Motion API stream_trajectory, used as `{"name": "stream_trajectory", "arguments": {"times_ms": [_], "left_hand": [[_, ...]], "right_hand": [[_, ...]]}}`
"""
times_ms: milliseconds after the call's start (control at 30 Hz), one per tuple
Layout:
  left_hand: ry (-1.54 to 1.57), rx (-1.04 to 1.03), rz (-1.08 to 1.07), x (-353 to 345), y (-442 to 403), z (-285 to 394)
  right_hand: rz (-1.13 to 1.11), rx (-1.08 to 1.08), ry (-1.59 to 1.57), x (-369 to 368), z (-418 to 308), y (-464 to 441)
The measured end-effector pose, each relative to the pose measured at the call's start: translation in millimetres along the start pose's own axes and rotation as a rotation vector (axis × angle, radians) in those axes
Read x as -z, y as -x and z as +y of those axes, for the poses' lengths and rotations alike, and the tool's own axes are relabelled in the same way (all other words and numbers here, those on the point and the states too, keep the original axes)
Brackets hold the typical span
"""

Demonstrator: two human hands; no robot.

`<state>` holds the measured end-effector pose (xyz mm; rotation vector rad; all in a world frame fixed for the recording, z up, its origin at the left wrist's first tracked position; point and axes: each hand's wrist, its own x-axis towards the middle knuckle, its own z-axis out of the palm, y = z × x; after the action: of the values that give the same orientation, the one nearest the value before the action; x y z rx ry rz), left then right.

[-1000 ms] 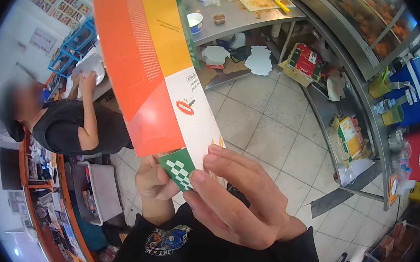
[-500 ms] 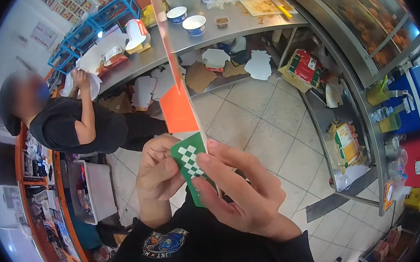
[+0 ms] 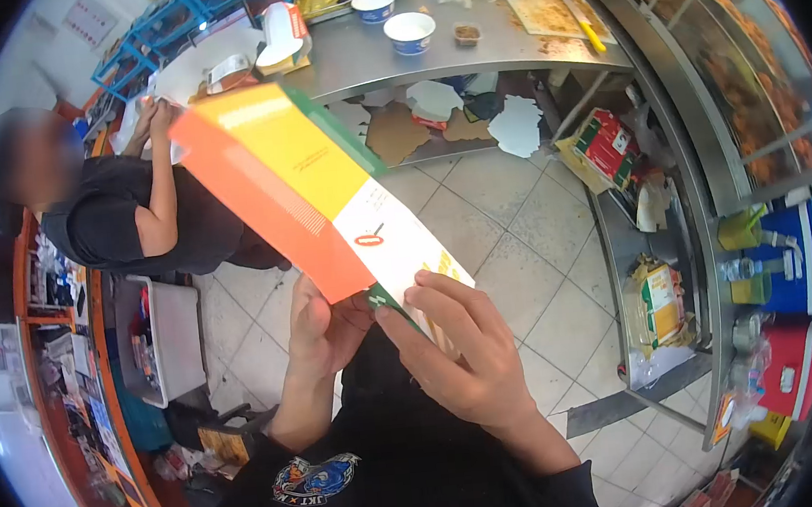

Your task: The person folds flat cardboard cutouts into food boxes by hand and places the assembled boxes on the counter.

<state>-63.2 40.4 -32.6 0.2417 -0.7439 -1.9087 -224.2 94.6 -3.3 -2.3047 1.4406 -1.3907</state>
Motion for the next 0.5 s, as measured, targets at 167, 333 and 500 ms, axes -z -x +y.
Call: {"name": "stream_trajectory", "arguments": {"times_ms": [167, 333, 500], "left_hand": [[-0.005, -0.032, 0.097, 49, -22, 23], [0.143, -0.056, 0.150, 94, -63, 49], [0.230, -0.058, 0.215, 134, -106, 82]], "right_hand": [[-0.027, 0.057, 0.022, -42, 21, -41], [-0.060, 0.091, -0.001, -86, 47, -95], [-0.129, 0.074, -0.002, -131, 68, -141]]}}
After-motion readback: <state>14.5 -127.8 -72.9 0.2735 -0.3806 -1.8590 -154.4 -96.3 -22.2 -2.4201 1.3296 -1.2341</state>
